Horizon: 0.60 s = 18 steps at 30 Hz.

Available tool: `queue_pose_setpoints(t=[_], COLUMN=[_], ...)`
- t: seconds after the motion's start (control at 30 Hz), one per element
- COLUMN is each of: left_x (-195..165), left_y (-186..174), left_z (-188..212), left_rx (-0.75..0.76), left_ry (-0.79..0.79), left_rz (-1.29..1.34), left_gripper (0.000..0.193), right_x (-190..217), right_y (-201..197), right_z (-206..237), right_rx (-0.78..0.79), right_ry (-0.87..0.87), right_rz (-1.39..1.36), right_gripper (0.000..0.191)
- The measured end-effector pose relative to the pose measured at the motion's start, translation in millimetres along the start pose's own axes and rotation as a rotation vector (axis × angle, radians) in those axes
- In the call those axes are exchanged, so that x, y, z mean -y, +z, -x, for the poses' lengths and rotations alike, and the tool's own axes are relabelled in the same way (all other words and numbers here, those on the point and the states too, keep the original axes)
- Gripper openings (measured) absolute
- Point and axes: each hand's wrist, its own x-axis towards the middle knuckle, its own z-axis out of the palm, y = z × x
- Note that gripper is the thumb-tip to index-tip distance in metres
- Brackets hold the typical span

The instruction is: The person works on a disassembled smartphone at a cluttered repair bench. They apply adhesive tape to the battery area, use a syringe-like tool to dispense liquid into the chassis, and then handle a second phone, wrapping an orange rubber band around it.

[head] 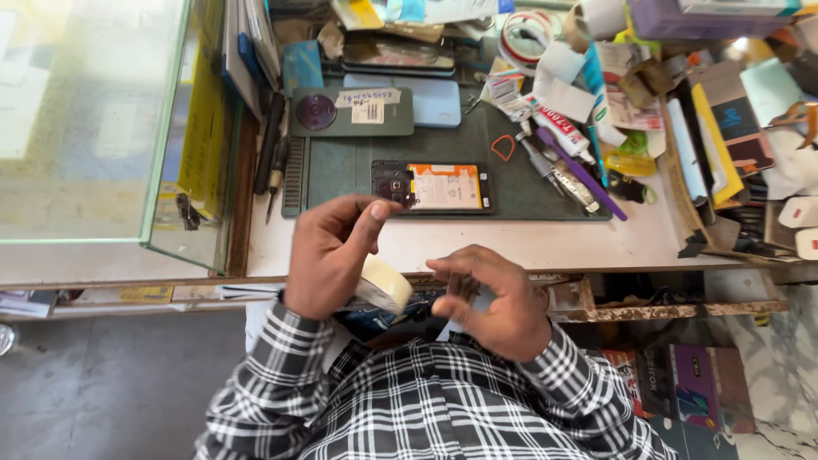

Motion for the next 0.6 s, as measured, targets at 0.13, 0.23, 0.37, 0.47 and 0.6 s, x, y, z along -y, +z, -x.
queue_pose_setpoints(t=[0.13,0.23,0.37,0.47,0.6], left_x=[16,14,-4,-12,-11], left_y=[19,26,18,25,36], left_z=[13,20,33,39,44], left_rx=[-0.101,-0.098,0.117,0.104,0.058], left_ry=[-0.004,0.023,0.181,0.211,0.454], left_rz=[0.177,0.153,0.057,-0.171,-0.396], left_gripper=[0.038,0.035,0.040,0.049,0.057], right_x=[5,2,-3,1,12], right_y=[9,12,6,0,-3], right_z=[2,2,2,4,6], right_rx=[-0.076,-0.181,-0.274,-0.282,-0.281], right_ry=[-0.042,-0.052,-0.058,-0.034,0.005], right_rz=[0.060,0.063,0.051,0.004,-0.141], right_gripper=[0.047,0.027,0.015,0.017,0.024])
